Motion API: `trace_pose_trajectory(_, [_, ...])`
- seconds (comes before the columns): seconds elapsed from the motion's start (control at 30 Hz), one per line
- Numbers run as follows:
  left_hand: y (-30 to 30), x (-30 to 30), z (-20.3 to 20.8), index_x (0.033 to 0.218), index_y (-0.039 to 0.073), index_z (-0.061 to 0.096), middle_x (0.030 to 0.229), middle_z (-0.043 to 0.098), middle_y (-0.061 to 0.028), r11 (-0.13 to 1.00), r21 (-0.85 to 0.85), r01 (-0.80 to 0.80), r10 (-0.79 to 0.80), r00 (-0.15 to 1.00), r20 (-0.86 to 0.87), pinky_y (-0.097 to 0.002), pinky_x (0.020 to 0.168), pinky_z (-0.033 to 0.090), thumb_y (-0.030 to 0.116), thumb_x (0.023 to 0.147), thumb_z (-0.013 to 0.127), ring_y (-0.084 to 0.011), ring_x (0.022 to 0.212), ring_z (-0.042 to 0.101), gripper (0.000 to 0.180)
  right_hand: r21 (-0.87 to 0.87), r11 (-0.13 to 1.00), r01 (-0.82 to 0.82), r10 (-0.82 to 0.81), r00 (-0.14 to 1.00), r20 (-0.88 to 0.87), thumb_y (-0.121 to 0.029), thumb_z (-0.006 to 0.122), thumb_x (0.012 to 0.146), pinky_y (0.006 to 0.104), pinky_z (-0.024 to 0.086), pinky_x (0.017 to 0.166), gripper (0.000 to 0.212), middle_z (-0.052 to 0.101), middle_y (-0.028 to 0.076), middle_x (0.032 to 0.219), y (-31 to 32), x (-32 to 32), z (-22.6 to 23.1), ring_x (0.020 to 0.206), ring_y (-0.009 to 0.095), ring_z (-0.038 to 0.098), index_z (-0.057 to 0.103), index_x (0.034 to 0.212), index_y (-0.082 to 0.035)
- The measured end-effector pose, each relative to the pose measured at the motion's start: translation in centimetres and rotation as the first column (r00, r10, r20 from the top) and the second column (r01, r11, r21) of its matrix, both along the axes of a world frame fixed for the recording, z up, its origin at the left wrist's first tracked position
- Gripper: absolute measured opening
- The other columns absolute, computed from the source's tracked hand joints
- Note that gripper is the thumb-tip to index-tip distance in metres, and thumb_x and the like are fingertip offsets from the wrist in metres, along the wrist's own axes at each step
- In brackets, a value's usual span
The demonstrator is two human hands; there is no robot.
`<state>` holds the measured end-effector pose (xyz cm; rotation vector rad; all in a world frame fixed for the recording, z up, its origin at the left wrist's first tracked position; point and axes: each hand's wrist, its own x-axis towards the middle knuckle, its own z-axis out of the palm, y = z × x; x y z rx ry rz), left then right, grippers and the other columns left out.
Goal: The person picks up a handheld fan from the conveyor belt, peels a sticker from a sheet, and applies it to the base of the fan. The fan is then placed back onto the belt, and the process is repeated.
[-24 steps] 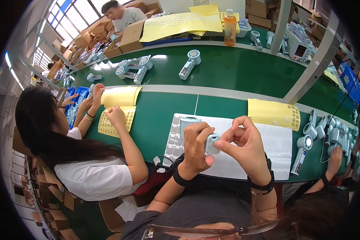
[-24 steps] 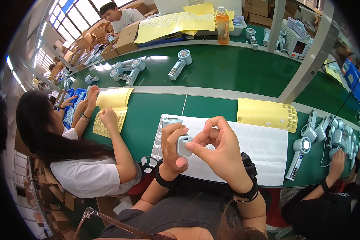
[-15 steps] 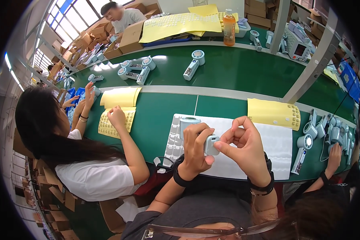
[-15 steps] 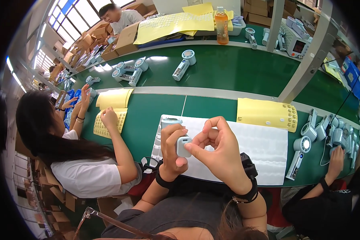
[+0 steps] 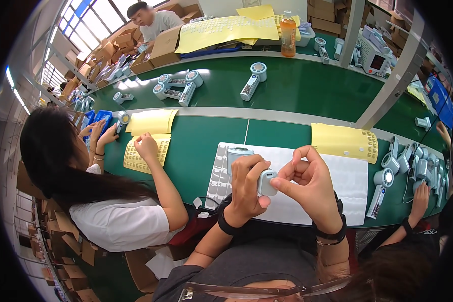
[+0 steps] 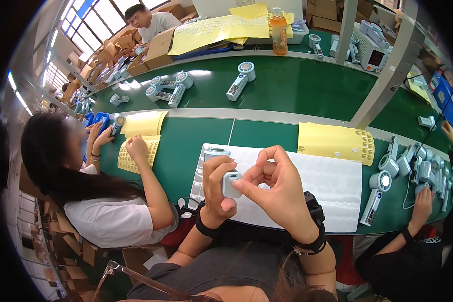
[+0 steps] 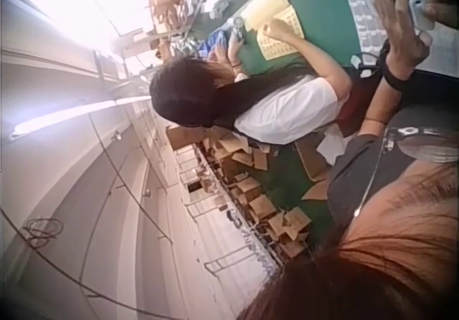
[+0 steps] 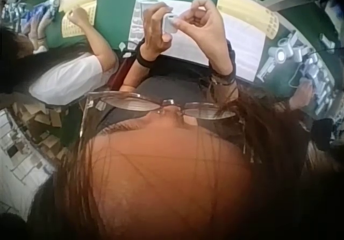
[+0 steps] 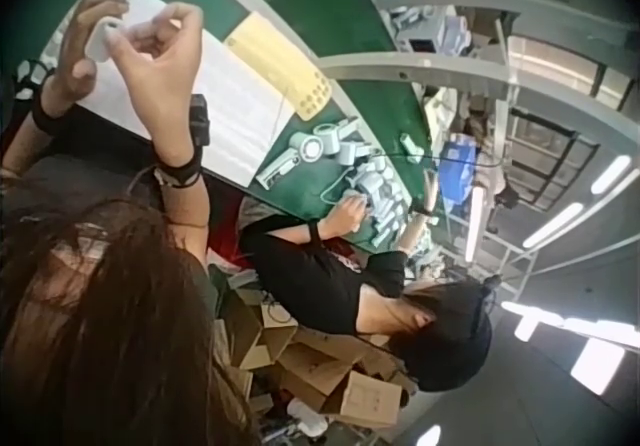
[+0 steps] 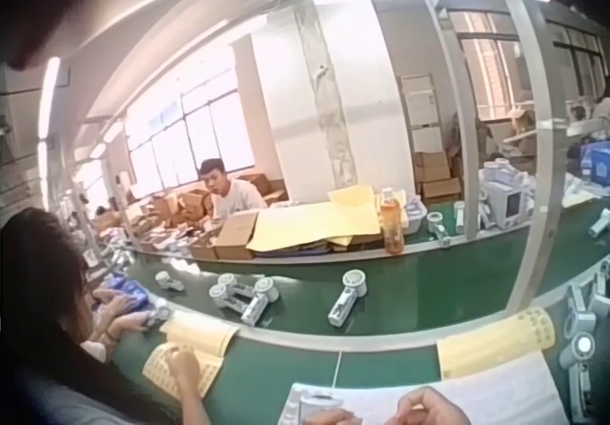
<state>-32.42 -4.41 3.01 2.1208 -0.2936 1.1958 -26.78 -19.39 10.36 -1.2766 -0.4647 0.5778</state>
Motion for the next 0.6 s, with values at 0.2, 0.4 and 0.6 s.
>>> trace_pose_trajectory(0.2, [0.0, -0.2, 0.0, 0.117, 0.001, 0.051, 0.104, 0.055, -0.0172, 1.000, 0.018, -0.011, 0.011, 1.000, -0.023, -0.0427, 0.081, 0.041, 0.062, 0.097, 0.032, -0.0317, 0.091, 0.053, 0.067, -0.007, 1.000, 0.018, -0.018, 1.000, 0.015, 0.002, 0.075, 0.080, 0.0218, 0.050, 0.071, 0.042, 0.063, 0.004, 0.080, 0.1, -0.2, -0.1, 0.075, 0.007, 0.060, 0.039, 0.098, -0.009])
trace_pose_trajectory(0.4, [-0.1, -0.1, 0.1, 0.116, 0.001, 0.053, 0.104, 0.054, -0.0160, 0.999, 0.042, -0.015, 0.017, 0.999, -0.036, -0.0438, 0.081, 0.038, 0.041, 0.089, 0.056, -0.0323, 0.090, 0.052, 0.048, -0.076, 0.984, 0.164, -0.144, 0.965, 0.218, 0.003, 0.075, 0.079, 0.0219, 0.049, 0.068, 0.039, 0.062, 0.004, 0.079, 0.4, -1.1, -0.2, 0.073, 0.008, 0.059, 0.041, 0.096, -0.007])
trace_pose_trajectory(0.6, [-0.1, 0.1, 0.1, 0.111, 0.002, 0.055, 0.102, 0.055, -0.0165, 0.995, 0.096, 0.016, -0.008, 0.996, -0.090, -0.0442, 0.081, 0.038, 0.028, 0.078, 0.062, -0.0329, 0.089, 0.052, 0.043, -0.182, 0.958, 0.221, -0.148, 0.926, 0.348, -0.001, 0.075, 0.079, 0.0223, 0.047, 0.065, 0.033, 0.059, 0.004, 0.078, -0.5, -1.1, -0.3, 0.070, 0.008, 0.056, 0.046, 0.094, -0.004])
